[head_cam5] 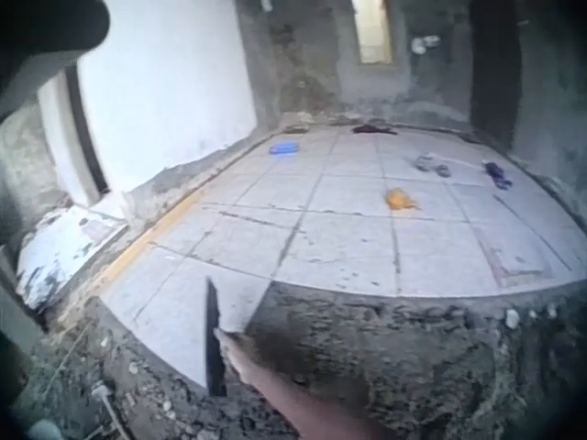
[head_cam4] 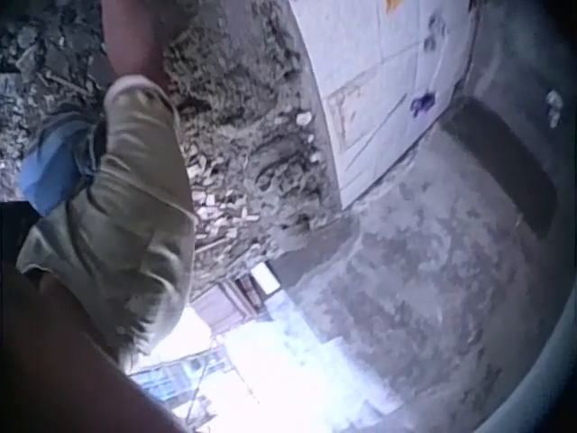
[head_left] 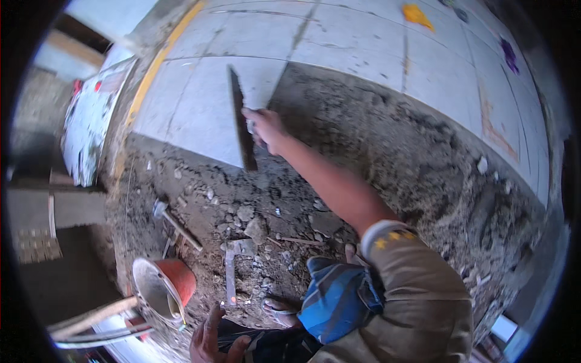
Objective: The recorder is laying ceramic tiles on a floor using mortar and various construction tools.
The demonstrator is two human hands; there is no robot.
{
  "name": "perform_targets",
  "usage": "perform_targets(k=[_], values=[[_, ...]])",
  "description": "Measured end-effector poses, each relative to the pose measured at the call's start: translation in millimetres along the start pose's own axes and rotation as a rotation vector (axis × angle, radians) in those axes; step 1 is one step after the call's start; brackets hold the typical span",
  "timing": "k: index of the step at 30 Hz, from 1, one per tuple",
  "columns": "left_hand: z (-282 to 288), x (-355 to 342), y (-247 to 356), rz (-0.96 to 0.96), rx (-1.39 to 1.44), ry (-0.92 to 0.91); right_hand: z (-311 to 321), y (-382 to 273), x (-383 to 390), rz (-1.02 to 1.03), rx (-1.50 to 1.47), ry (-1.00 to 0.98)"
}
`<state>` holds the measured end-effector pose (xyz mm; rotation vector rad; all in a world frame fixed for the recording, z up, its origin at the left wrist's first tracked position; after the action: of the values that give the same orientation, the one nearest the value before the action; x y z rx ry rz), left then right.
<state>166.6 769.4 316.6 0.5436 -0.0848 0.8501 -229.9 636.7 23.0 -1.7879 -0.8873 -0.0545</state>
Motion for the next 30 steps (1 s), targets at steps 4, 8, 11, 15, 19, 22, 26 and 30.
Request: perform_targets(k=[4,8,11,15,19,22,26,30], values=[[-14,4,3,-0.048,0.092,-0.045,82,-6,-26,0.016,-0.151,0.457],[-21,5,-3,0.024,-0.026,-0.112,160,-29,83,-0.237,-0.315,0.216],[-14,-5,4,-0.046,0.091,-0.091,183,-76,141,-0.028,-0.187,0.174],[-21,-39,-24,-0.181,0.046,-0.06,248,-33,135,-0.146,0.091,0.514],[-52,-90,-5,-0.299,0.019,-0.02,264,-54,175,-0.091,-0.109,0.454],[-52,-81,14,-0.266,0.005,-0.1,201,-55,188,-0.127,-0.183,0.252],[-51,-83,7,-0.197,-0.032,-0.135,115,-20,177,-0.271,-0.187,0.107],[-37,-76,-10,-0.317,0.003,-0.001,121,35,93,-0.315,0.301,0.41]])
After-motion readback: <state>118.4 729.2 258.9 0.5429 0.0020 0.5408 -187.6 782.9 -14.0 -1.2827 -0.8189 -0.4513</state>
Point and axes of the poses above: each hand's wrist, its own x-axis away from the middle knuckle, its own z-axis out of the back of the hand, y = z × x, the point moved 10 cm from there along -x, towards the middle knuckle, and after that the axes turned 10 degrees about y, right-handed, at the moved point
